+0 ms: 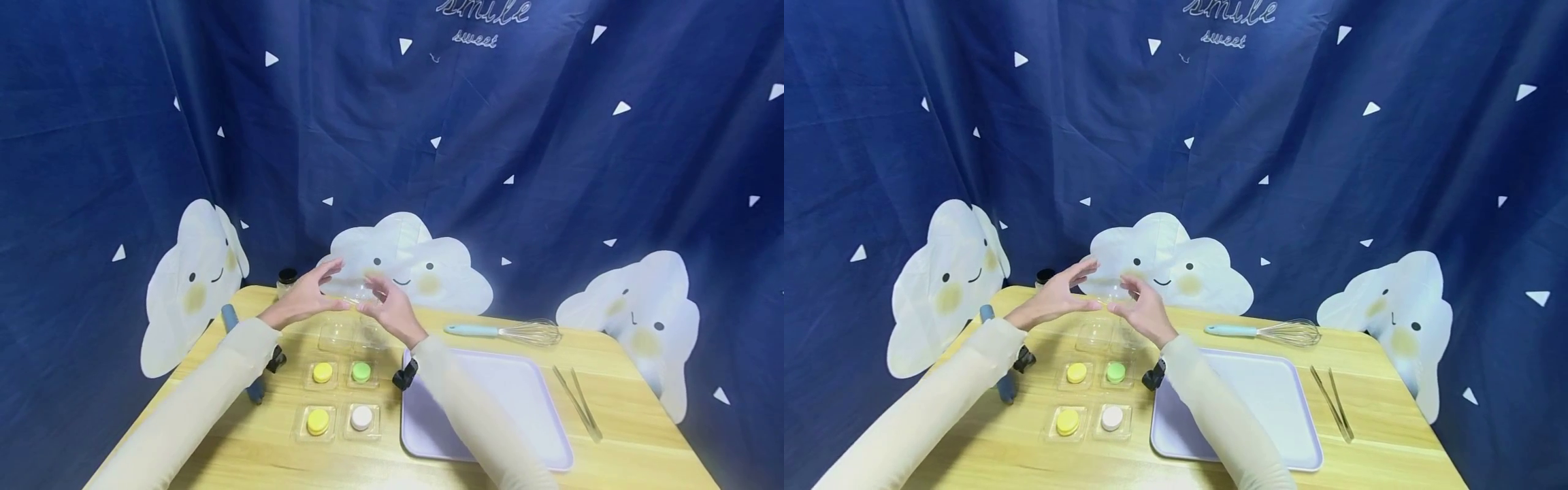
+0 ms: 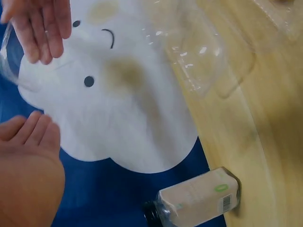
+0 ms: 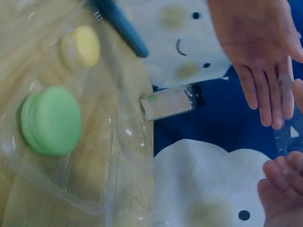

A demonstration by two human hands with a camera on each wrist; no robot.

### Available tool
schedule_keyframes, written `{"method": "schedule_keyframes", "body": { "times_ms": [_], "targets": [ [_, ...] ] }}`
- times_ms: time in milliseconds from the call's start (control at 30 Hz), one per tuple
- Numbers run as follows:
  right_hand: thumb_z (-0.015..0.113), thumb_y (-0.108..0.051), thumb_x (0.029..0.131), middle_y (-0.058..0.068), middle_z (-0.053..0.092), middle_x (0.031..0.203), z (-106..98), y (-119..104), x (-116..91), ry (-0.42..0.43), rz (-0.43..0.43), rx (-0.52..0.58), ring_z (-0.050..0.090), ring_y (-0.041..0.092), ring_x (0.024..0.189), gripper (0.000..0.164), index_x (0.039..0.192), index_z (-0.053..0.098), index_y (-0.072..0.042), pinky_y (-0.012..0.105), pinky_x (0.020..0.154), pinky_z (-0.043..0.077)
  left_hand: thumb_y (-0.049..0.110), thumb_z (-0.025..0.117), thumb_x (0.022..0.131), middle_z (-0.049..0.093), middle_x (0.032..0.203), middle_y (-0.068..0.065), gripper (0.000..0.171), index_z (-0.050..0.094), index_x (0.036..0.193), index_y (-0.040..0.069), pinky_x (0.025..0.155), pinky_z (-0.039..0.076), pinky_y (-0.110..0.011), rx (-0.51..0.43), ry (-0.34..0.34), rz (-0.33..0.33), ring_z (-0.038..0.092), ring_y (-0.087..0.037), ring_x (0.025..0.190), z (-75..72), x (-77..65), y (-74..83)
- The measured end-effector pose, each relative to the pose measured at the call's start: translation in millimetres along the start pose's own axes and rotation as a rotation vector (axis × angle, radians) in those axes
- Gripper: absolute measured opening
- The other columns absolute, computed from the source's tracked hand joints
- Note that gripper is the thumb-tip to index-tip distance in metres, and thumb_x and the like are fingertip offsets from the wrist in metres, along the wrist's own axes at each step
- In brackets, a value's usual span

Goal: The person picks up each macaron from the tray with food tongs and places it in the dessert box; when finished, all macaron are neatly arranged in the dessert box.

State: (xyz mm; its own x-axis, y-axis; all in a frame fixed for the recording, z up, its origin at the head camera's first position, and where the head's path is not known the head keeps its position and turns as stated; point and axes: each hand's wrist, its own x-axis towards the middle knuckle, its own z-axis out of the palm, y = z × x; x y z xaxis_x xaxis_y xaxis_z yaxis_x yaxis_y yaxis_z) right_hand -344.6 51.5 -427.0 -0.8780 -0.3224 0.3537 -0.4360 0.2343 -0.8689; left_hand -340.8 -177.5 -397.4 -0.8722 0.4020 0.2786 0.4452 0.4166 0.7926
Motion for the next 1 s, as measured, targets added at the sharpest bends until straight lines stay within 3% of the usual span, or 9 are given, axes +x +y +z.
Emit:
{"method": "schedule_keyframes", "body": {
  "times_ms": [167, 333, 467, 700, 867, 1000],
  "targets": [
    [0.085, -0.011, 0.08, 0.015, 0.057, 0.145, 6, -3, -9, 0.0, -0.172, -0.188, 0.056, 0.032, 0.136, 0.071, 0.143, 0.052, -0.005, 0.04, 0.119, 0.044, 0.024, 0.084, 0.082, 0.04, 0.161, -0.019, 0.09, 0.036, 0.156, 0.005, 0.125, 0.031, -0.054, -0.05, -0.065, -0.005, 0.037, -0.038, 0.15, -5.5, -11.1, -5.1],
    [0.086, -0.021, 0.08, 0.008, 0.058, 0.146, 11, -8, -19, -0.061, -0.22, -0.336, 0.057, 0.026, 0.135, 0.076, 0.145, 0.051, -0.009, 0.039, 0.117, 0.046, 0.02, 0.087, 0.08, 0.043, 0.158, -0.021, 0.09, 0.039, 0.153, 0.002, 0.123, 0.033, -0.055, -0.044, -0.08, 0.017, 0.04, -0.042, 0.148, -3.7, -24.6, -7.5],
    [0.087, -0.022, 0.079, 0.009, 0.058, 0.146, 15, -11, -23, -0.096, -0.256, -0.359, 0.055, 0.024, 0.137, 0.077, 0.146, 0.05, -0.009, 0.038, 0.119, 0.044, 0.02, 0.087, 0.079, 0.051, 0.152, -0.021, 0.085, 0.045, 0.15, 0.005, 0.121, 0.036, -0.056, -0.019, -0.074, 0.017, 0.044, -0.043, 0.144, -1.9, -35.7, -6.1],
    [0.086, -0.023, 0.081, 0.007, 0.059, 0.145, 27, -11, -30, -0.155, -0.224, -0.365, 0.056, 0.022, 0.135, 0.076, 0.146, 0.05, -0.012, 0.036, 0.115, 0.047, 0.021, 0.09, 0.076, 0.06, 0.141, -0.021, 0.08, 0.052, 0.144, 0.002, 0.118, 0.04, -0.057, 0.067, -0.032, 0.067, 0.053, -0.041, 0.136, -1.5, -55.0, -6.9],
    [0.085, -0.027, 0.082, 0.007, 0.056, 0.149, 34, -12, -36, -0.233, -0.189, -0.373, 0.054, 0.024, 0.138, 0.077, 0.148, 0.049, -0.011, 0.038, 0.116, 0.046, 0.03, 0.09, 0.076, 0.062, 0.14, -0.016, 0.079, 0.055, 0.142, 0.006, 0.116, 0.042, -0.059, 0.107, -0.012, 0.001, 0.054, -0.041, 0.136, 0.0, -71.5, -11.6],
    [0.084, -0.033, 0.083, 0.006, 0.052, 0.154, 38, -12, -41, -0.308, -0.197, -0.462, 0.051, 0.025, 0.142, 0.079, 0.15, 0.047, -0.012, 0.042, 0.119, 0.043, 0.032, 0.089, 0.076, 0.062, 0.141, -0.016, 0.08, 0.054, 0.143, 0.006, 0.115, 0.041, -0.062, 0.104, -0.021, -0.049, 0.053, -0.042, 0.136, 4.3, -85.8, -19.1]
  ]
}}
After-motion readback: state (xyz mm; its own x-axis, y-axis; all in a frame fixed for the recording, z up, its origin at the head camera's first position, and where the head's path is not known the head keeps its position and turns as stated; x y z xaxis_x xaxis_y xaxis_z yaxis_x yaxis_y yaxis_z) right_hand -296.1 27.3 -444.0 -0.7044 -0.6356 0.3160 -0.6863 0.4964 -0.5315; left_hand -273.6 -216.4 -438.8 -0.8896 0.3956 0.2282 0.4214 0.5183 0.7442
